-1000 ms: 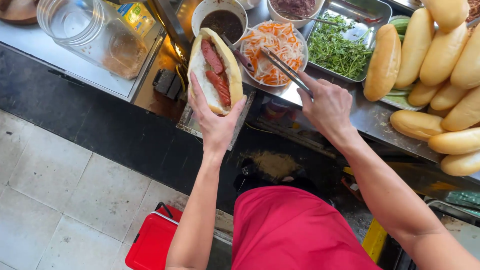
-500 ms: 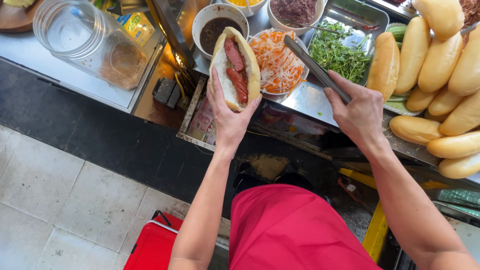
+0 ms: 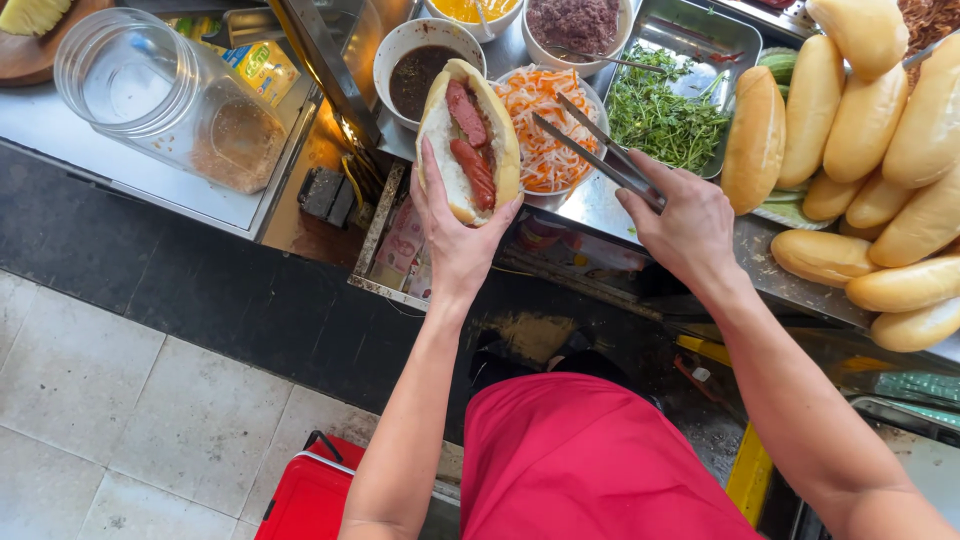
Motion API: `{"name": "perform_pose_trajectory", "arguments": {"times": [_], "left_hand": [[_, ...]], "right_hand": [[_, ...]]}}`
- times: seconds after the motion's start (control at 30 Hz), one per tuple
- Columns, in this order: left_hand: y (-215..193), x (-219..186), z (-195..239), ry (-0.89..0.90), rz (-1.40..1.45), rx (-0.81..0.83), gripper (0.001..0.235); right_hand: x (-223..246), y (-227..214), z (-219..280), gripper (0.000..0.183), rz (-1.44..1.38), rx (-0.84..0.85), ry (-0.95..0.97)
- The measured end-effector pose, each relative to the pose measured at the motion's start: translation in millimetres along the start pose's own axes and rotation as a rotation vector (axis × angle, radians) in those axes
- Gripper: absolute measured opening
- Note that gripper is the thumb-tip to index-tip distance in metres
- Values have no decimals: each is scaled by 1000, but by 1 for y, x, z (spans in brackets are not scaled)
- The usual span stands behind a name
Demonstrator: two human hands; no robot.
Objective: Prepare banh mi sandwiches by frying sausages, assembling ingredients like pate and sauces, and heating the final product.
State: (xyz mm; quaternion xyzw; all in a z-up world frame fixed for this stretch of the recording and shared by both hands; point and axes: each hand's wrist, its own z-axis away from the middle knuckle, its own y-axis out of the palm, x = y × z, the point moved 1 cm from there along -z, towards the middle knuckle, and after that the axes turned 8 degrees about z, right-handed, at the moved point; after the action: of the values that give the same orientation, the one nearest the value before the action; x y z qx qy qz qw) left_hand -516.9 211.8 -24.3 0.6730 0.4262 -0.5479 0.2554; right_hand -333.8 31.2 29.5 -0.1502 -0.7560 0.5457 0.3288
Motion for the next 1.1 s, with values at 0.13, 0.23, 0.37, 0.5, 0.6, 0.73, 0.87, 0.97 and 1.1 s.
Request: {"name": "perform_pose_trajectory", "arguments": {"times": [0.13, 0.23, 0.37, 0.5, 0.6, 0.73, 0.87, 0.97, 1.1], "left_hand": [[-2, 0, 3, -22, 16, 3, 121], [-3, 0, 3, -26, 18, 7, 121], [1, -2, 1, -34, 26, 9, 121], [4, 1, 0, -6, 17, 18, 121], [2, 0, -1, -1, 9, 12, 122], [3, -2, -4, 19, 15, 0, 124], [8, -11, -8, 51, -25, -7, 127], [15, -18, -7, 77, -21, -23, 129], [23, -31, 2, 69, -44, -30, 129]], "right_hand": [[-1, 6, 7, 47, 55, 56, 53], [-9, 5, 12, 43, 63, 34, 37], [-10, -1, 11, 40, -85, -60, 11], [-9, 8, 8, 46, 36, -5, 0], [-5, 1, 14, 42, -1, -13, 1], [15, -42, 20, 42, -135, -29, 66], [38, -80, 24, 41, -271, -48, 82], [61, -82, 23, 40, -395, -78, 10], [75, -49, 14, 42, -220, -37, 70]]}}
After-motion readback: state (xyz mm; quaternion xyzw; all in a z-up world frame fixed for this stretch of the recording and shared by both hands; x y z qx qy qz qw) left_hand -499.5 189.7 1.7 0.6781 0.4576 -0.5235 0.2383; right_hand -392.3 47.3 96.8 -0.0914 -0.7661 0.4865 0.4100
